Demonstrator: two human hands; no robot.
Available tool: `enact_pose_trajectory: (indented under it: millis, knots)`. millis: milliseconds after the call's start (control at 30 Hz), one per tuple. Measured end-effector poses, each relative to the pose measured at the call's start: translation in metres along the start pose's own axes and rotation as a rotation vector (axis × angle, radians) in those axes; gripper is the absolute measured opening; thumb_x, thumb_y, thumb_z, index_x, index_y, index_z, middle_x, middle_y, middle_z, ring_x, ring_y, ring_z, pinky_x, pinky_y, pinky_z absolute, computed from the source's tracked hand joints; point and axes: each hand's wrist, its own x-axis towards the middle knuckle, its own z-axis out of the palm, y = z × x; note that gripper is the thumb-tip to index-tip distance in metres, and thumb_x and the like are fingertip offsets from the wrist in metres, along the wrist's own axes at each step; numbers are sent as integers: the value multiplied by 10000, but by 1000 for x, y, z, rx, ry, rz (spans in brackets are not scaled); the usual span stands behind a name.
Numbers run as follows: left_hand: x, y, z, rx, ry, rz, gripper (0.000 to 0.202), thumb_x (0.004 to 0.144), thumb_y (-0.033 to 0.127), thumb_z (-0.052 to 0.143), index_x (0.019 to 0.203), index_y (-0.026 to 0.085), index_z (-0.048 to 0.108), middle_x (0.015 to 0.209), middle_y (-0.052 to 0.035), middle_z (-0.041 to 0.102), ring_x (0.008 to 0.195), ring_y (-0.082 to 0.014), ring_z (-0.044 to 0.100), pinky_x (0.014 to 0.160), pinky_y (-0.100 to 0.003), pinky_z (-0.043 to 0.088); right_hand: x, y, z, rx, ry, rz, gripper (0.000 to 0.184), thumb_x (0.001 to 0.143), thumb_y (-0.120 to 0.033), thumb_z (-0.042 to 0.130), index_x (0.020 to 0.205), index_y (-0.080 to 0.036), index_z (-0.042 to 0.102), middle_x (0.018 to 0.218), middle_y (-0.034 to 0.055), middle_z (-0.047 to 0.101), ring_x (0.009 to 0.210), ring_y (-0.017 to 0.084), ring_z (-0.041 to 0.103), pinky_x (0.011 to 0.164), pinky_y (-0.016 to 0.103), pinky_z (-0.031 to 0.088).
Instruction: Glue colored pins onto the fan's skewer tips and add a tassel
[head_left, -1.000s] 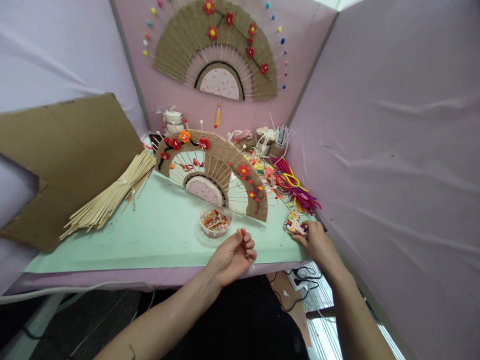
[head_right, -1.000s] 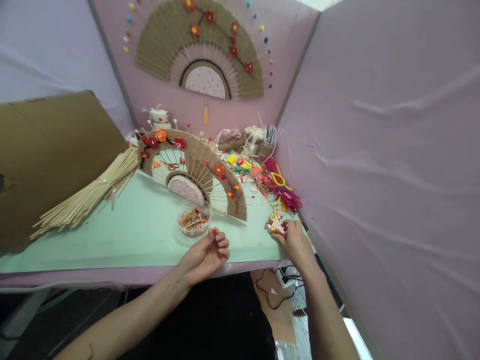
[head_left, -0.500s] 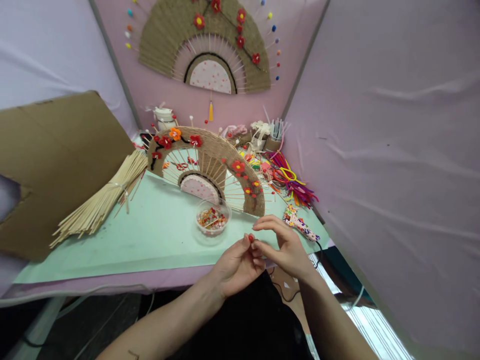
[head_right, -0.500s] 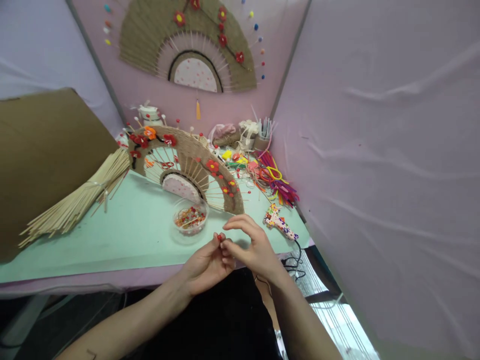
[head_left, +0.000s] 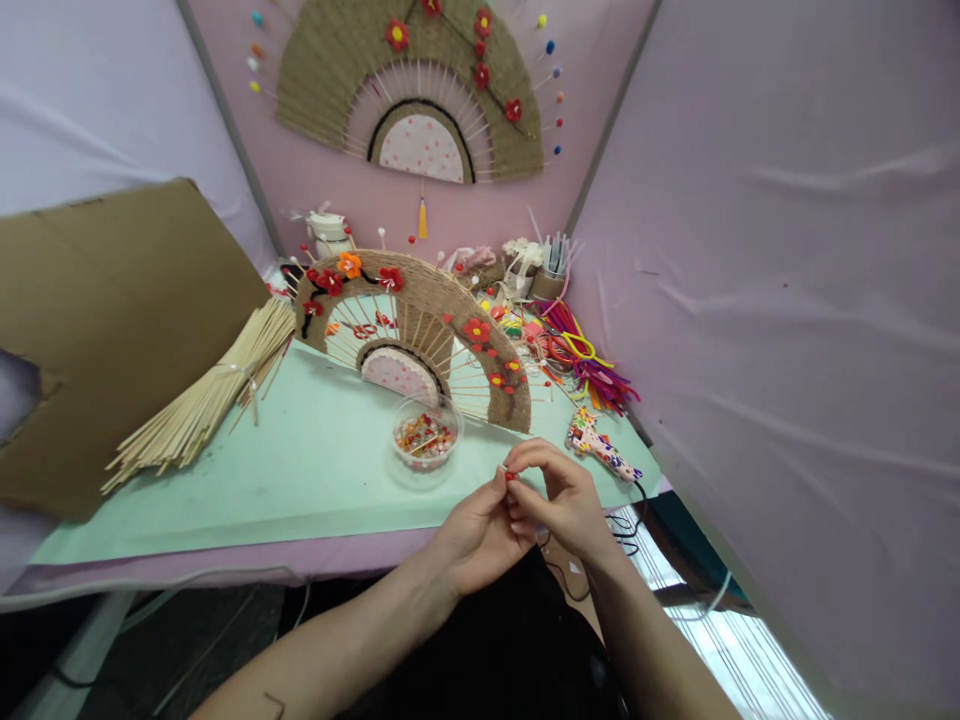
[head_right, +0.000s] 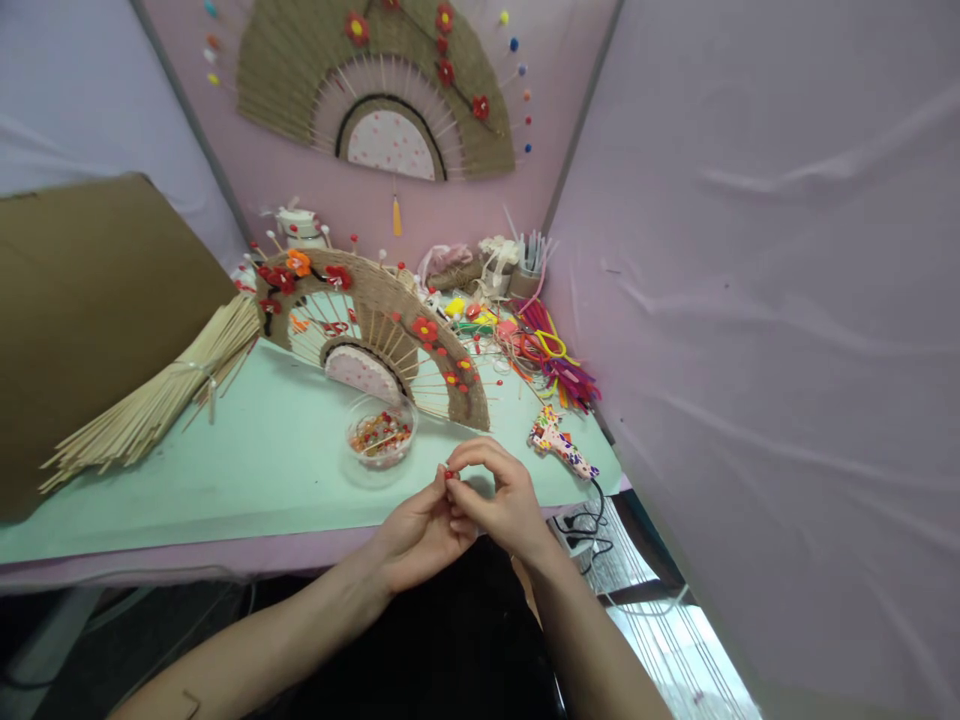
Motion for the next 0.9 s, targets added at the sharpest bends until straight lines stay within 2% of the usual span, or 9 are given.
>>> enact_pose_trajectory:
  millis: [300, 600, 700, 900]
  knots:
    - [3, -2, 1, 7, 10, 5, 223, 740, 215, 772, 692, 112, 580, 594, 40, 434, 525, -51, 353, 507, -181, 285, -2, 4, 0, -19, 60, 7, 43, 813, -192, 636, 833, -230, 645, 918, 50, 632, 906, 195, 605, 834, 353, 478]
    - [7, -1, -3, 27, 18, -32, 263, 825, 337, 679, 736, 96, 623, 628, 11, 481, 539, -61, 397, 501, -185, 301, -2, 10, -2, -34, 131, 19, 45, 814, -189, 616, 829, -231, 617, 955, 57, 618, 961, 201, 591, 875, 367, 469]
    - [8, 4, -5, 71, 45, -40, 297, 835, 379, 660, 774, 89, 644, 646, 7, 470, 548, -61, 401, 496, -183, 301, 2, 13, -13, -145, 160, 1, 27, 837, -211, 600, 848, -232, 613, 966, 59, 621, 966, 206, 593, 885, 383, 461]
    - [12, 12, -8, 121, 27, -1, 339, 868, 413, 603, 795, 86, 653, 666, -1, 454, 577, -71, 423, 502, -177, 335, 20, 28, -45, -526, 184, -46, 43, 878, -245, 559, 879, -228, 598, 960, 59, 631, 956, 212, 581, 865, 382, 440]
